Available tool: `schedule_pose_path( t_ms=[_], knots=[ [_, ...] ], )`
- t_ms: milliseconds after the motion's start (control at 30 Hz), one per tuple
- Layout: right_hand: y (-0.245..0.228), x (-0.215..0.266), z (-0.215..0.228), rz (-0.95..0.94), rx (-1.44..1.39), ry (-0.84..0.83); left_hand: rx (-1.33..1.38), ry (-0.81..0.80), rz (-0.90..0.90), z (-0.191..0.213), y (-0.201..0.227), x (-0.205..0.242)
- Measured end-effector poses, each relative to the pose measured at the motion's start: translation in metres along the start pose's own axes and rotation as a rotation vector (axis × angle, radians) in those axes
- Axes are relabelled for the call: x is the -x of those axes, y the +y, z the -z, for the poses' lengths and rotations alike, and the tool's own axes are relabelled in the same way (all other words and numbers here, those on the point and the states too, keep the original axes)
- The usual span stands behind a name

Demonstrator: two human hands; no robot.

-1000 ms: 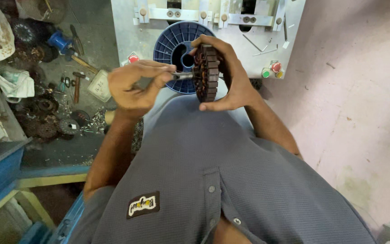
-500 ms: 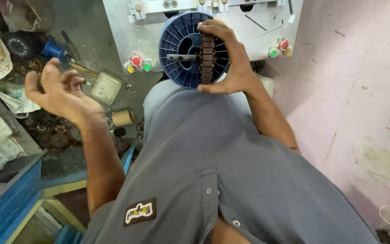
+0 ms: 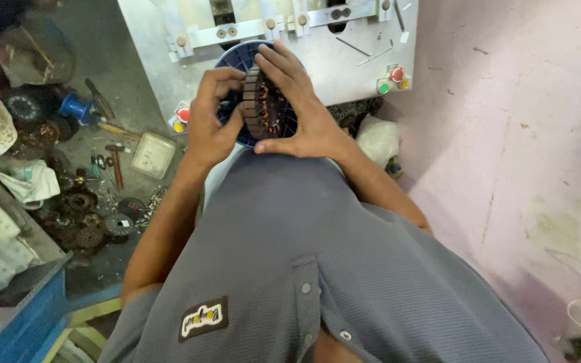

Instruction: The person operates a stator winding machine to press copper windings into a stator core. They then remove the wound stator and insert it into a blue plastic housing, adjusting the copper windings by hand to fit within the housing.

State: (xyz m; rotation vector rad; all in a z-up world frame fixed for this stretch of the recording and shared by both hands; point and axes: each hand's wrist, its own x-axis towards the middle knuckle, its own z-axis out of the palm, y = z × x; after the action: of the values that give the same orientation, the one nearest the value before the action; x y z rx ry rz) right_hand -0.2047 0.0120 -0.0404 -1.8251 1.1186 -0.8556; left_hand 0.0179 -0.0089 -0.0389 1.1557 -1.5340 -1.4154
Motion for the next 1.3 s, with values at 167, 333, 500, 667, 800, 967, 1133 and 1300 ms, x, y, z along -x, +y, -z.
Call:
schedule_pose_path(
  t_ms=[167,333,500,667,800,967,1133,1300],
  knots=[
    [0.069,0.022,0.006,-0.278,-0.668,0.334,0.187,0.027,0.023,0.0,-0.013,0.013],
    [0.151,0.035,0.029,-0.42,-0.165,0.589,0.159,0.062,0.025,0.0,-0.013,0.02],
    [0.207,0.014,0.022,-0.329,0.055,0.718,-0.014,0.107,0.127,0.005,0.007,0.026],
    [0.248,-0.029,-0.001,-0.318,0.234,0.875,-0.356,0.093,0.256,0.016,0.045,0.032],
    [0.277,-0.054,-0.016,-0.327,0.253,0.951,-0.598,0.108,0.3,0.018,0.065,0.038],
    [0.314,-0.072,-0.019,-0.356,0.32,0.975,-0.706,0.154,0.454,0.029,0.069,0.056],
    [0.329,-0.08,-0.019,-0.408,0.258,0.935,-0.537,0.321,0.533,0.044,0.054,0.08],
    [0.325,-0.085,-0.016,-0.302,0.238,0.97,-0.493,0.365,0.574,0.043,0.044,0.095]
  ],
)
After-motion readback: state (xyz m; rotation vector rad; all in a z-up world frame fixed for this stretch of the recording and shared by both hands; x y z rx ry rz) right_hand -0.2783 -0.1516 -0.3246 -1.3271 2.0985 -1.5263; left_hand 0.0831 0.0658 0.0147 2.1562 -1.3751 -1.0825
